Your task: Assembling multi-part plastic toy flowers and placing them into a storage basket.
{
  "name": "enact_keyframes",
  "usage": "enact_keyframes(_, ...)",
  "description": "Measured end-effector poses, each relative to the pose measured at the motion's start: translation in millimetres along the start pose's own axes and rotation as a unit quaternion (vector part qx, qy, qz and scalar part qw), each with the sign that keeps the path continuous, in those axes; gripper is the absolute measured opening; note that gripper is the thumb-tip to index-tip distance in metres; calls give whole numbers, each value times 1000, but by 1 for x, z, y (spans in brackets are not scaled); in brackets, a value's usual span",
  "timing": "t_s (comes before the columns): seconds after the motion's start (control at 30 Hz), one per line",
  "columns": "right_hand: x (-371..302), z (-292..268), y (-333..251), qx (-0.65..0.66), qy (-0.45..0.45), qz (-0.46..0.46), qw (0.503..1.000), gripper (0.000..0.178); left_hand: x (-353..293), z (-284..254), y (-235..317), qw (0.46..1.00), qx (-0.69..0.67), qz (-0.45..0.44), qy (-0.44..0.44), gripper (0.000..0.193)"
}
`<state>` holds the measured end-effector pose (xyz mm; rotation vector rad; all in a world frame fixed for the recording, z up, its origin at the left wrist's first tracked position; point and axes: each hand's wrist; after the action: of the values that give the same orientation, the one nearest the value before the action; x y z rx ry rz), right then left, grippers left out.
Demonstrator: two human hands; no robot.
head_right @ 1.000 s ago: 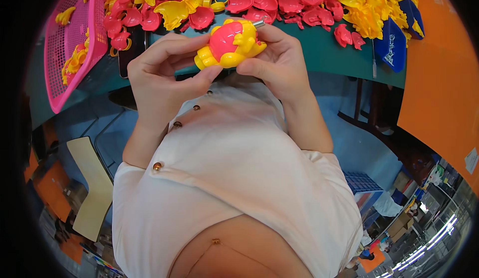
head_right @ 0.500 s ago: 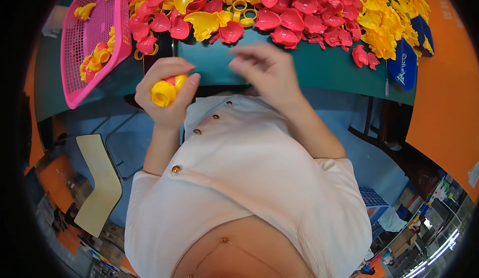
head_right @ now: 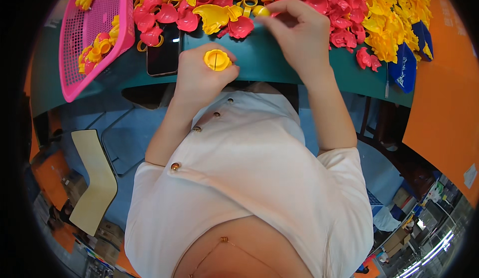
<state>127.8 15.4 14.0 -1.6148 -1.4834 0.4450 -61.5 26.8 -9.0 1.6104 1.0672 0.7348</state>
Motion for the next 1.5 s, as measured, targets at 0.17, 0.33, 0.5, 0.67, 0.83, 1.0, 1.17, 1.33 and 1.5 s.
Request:
enact_keyframes(0.17,-23,-4,-24,159,-131,-1,978,17,8,7,10,999,35,8,-22,21)
enact_keyframes(0.33,-35,-11,-18,136,-162,-30,977,17,10,13,14,993,93,44,-62,27)
enact_keyframes(0.5,-29,-22,-26,67,-162,-124,977,25,10,20,15,990,105,74,-63,26)
enact_keyframes(0.67,-27,-32,-23,43,-187,-180,965,25,10,25,19,992,83,74,-60,22)
enact_keyframes(0.83,-23,-33,-20,65,-233,-178,954,23,9,25,22,987,112,95,-71,21)
enact_keyframes(1.0,-35,-26,-20,45,-220,-172,959,26,4,24,18,986,121,101,-58,20)
enact_keyframes(1.17,-38,-14,-12,178,-88,-145,969,24,9,-25,29,928,231,255,145,20)
enact_keyframes(1.33,-7,-15,4,77,-50,-87,992,21,51,-167,16,724,503,38,470,49)
enact_keyframes(1.5,8,33,-8,-101,1,-143,984,21,58,-161,-6,784,509,54,351,57)
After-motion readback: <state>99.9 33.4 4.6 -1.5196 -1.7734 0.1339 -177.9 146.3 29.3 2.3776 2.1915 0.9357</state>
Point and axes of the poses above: each hand's wrist, its own x-axis towards the middle knuckle, its own z-axis out of the palm, y = z × x
